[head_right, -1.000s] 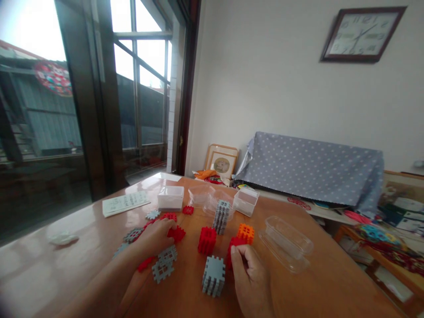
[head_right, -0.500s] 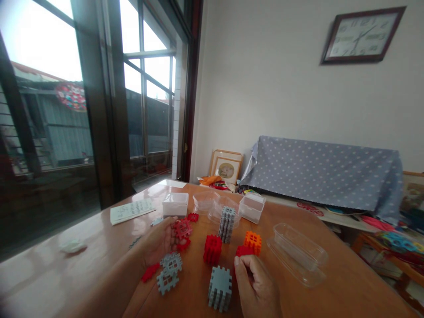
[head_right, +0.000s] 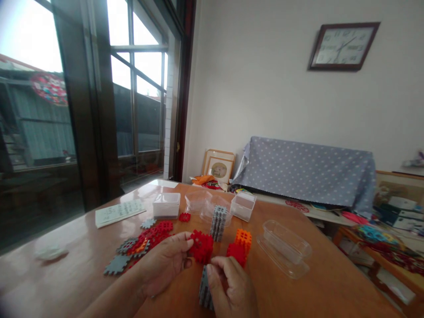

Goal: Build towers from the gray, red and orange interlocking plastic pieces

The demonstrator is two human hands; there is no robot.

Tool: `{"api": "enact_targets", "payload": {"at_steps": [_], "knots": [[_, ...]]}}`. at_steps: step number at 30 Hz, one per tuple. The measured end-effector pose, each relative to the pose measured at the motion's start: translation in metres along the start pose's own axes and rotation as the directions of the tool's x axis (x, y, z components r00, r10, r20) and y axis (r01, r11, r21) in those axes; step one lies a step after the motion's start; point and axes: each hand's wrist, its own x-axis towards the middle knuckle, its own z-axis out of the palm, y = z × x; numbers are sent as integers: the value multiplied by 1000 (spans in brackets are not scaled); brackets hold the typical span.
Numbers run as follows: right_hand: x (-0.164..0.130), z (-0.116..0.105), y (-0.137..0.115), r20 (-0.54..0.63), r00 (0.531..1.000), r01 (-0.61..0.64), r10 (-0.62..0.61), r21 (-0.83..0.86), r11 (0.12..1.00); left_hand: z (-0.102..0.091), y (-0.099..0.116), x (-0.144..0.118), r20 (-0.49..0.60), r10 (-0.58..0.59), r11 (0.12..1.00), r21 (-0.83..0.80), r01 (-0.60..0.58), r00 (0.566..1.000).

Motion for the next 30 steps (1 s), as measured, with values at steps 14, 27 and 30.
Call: {"api": "enact_targets", "payload": {"at_steps": [14,27,30], "knots": [[1,-6,-5,89,969,-246,230,406,880,11,-13,-3,146,134,941,291,-172,980],[3,-15,-9,168,951,-308,258,550,776,8,-6,-14,293,108,756,597,-270,950],[4,-15,-9,134,947,-314,293,584,748,7,-4,-16,310,118,690,658,-303,943]]}}
